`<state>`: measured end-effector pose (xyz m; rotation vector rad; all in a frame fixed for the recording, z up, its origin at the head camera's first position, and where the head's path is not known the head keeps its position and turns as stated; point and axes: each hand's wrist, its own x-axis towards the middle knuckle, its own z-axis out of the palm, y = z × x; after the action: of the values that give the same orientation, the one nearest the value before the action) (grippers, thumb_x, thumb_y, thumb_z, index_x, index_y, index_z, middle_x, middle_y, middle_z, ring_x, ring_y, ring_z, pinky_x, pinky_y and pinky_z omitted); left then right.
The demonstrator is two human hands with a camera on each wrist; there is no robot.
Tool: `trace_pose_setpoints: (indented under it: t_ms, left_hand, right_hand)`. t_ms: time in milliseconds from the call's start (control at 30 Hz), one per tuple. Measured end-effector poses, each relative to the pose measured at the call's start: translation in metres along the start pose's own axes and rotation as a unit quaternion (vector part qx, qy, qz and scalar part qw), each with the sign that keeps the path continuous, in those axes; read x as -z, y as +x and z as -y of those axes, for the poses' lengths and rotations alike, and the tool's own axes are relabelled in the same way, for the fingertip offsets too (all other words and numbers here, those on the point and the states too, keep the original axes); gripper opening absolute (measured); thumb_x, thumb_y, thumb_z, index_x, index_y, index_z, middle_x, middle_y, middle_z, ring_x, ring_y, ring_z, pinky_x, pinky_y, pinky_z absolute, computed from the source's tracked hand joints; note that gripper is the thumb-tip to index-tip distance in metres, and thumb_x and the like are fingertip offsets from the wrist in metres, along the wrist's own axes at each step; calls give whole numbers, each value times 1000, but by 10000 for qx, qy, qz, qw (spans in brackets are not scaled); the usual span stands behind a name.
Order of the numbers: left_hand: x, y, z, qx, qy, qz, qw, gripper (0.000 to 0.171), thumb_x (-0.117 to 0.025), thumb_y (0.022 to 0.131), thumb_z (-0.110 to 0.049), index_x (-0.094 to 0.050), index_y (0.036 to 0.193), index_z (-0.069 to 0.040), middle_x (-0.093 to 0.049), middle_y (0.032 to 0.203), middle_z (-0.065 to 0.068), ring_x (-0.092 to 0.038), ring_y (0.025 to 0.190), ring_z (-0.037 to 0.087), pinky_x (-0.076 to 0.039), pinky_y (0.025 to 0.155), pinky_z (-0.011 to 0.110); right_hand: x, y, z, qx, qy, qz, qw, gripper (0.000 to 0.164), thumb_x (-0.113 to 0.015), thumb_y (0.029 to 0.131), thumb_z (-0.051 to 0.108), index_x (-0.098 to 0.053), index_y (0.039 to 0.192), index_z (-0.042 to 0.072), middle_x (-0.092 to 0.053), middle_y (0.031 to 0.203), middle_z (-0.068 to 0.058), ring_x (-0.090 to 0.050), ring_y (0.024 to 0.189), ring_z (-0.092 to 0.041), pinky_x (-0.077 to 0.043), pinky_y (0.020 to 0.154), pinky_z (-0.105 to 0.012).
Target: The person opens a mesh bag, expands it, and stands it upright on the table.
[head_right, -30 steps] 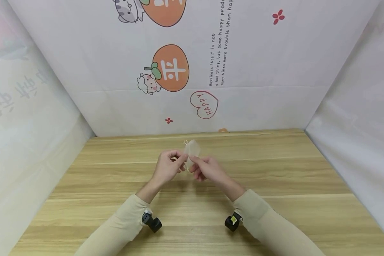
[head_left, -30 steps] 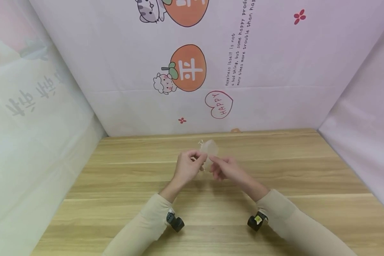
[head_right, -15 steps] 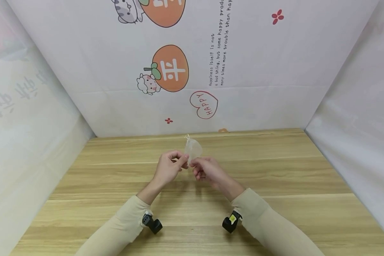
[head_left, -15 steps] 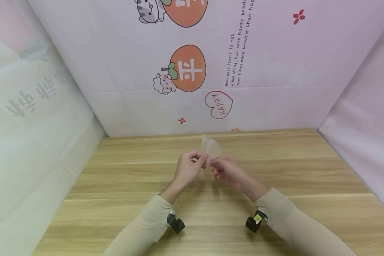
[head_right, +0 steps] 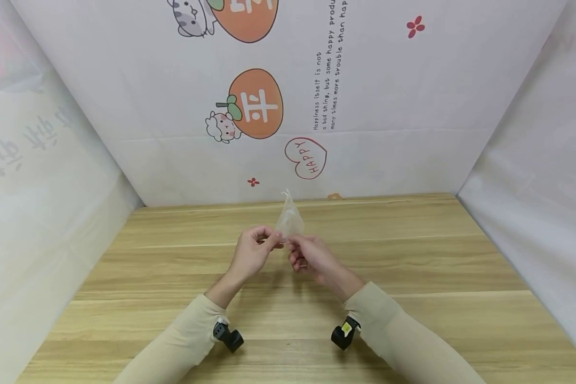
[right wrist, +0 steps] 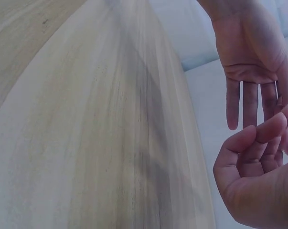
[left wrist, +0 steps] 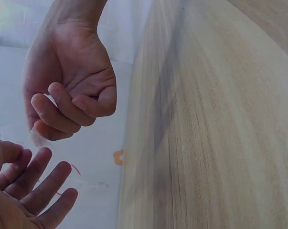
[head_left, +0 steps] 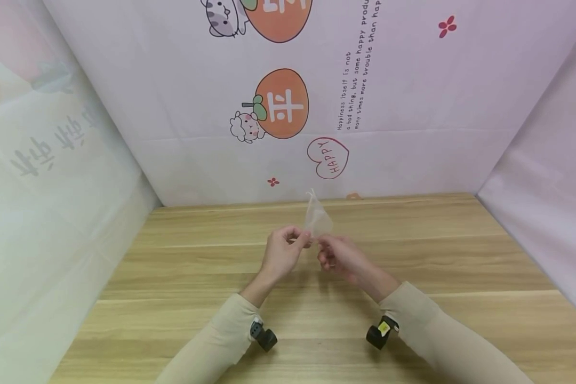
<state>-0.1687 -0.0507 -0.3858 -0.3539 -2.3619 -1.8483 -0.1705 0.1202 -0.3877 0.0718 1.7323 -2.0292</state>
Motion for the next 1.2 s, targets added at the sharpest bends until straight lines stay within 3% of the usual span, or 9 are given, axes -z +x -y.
trace_pose_setpoints:
  t_ms: [133,333,500,633,933,1200]
  left_hand:
    - [0,0,1,29,58,2,10000,20,-68,97,-14,-69,82,0,-75,86,7,-73,83,29,-52,60,24]
    - [1,0,3,25,92,63,9999,21,-67,98,-15,-70,83,-1,-74,88,9,-72,82,38,-52,55,24]
    - [2,0,2,14,362,39,9993,22,-68,97,-17,-71,81,-2,-72,81,9,-70,69,23,-50,49,25]
    - [1,-2,1,-21,495,57,9988,23,-68,97,-19,-71,79,-5,-69,77,2,-67,62,17,-48,47,26]
    - [0,-4,1,-120,613,260,9977,25,-66,99,-22,-70,80,-5,-69,82,2,-68,65,33,-43,42,24]
    - [1,-4,1,-25,639,193,9978,26,-67,98,-23,-71,81,-3,-70,81,6,-69,65,36,-41,41,22]
  right_hand:
    - [-1,2,0,-153,51,90,9998,31,-50,103,31,-62,88,7,-58,64,3,-53,56,-8,-45,54,-21]
    - [-1,0,0,-90,118,271,9995,21,-50,99,19,-61,84,9,-58,62,4,-52,55,-8,-45,55,-21]
    - [0,-1,1,-42,68,315,9995,16,-54,97,16,-59,83,9,-57,62,4,-52,55,-8,-45,55,-21]
    - [-1,-2,2,-50,11,176,9998,16,-54,96,15,-56,82,8,-56,60,4,-50,54,-9,-45,55,-22]
    - [1,1,0,134,-266,-310,9991,35,-50,99,17,-46,65,12,-47,50,4,-42,43,-9,-40,50,-25]
    - [4,2,-1,414,-667,-524,9955,36,-55,99,19,-47,64,12,-47,50,3,-42,43,-9,-49,52,-27]
